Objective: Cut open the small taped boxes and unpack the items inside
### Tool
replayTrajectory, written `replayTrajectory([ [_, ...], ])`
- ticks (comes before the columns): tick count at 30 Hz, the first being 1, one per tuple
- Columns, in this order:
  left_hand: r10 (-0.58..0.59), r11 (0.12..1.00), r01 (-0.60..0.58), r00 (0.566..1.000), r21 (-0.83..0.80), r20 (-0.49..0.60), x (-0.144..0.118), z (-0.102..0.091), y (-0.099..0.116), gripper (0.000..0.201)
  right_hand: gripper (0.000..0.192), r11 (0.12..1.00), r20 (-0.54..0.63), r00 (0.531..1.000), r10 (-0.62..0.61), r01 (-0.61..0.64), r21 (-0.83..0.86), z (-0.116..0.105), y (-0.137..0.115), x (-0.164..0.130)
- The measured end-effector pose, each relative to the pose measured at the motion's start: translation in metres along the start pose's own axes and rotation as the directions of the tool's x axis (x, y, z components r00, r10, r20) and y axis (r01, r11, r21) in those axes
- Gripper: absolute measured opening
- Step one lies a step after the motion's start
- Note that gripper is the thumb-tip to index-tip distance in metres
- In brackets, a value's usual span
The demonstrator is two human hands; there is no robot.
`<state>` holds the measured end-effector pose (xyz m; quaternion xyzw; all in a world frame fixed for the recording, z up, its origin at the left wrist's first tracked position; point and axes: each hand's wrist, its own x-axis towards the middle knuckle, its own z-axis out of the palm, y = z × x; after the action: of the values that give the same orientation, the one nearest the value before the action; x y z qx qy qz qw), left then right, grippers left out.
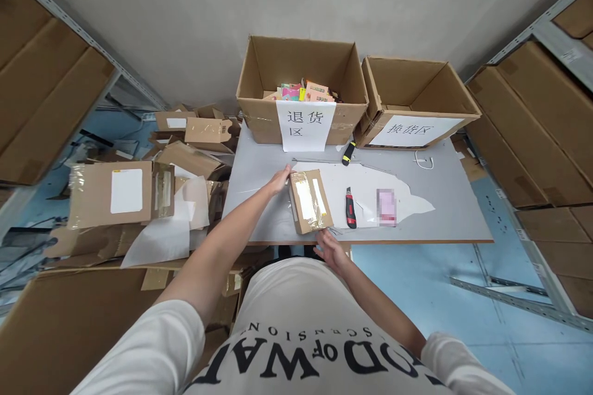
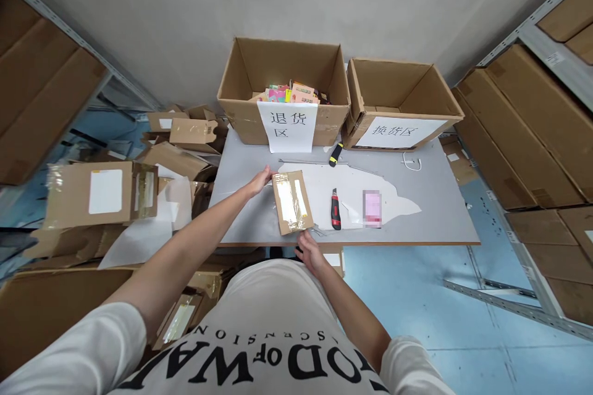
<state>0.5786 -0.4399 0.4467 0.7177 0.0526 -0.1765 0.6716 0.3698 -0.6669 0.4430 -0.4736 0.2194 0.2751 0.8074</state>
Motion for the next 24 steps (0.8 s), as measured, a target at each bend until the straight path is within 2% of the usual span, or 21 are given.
replayTrajectory([
  [6, 0.025, 0.996, -0.027, 1.0, -0.089, -0.017, -0.046, -0.021, -0.016, 0.078, 0.064, 0.983, 0.001, 0.986, -0.164, 0.164, -0.087, -0.018, -0.055, 0.022],
  [12, 0.007, 0.97, -0.033, 0.994, -0.239, -0.109, -0.097, -0.007, -0.046, 0.088, 0.059, 0.967, -0.022, 0.99, -0.142, 0.134, -0.218, -0.025, -0.094, 0.051],
  [17, -0.045, 0.937, -0.008, 0.988, -0.35, -0.144, -0.124, 0.009, -0.065, 0.094, 0.058, 0.948, -0.066, 0.988, -0.137, 0.112, -0.297, -0.033, -0.099, 0.066],
  [24, -0.107, 0.926, 0.034, 0.979, -0.377, -0.173, -0.138, 0.018, -0.078, 0.092, 0.054, 0.952, -0.059, 0.986, -0.155, 0.133, -0.276, -0.04, -0.081, 0.075],
])
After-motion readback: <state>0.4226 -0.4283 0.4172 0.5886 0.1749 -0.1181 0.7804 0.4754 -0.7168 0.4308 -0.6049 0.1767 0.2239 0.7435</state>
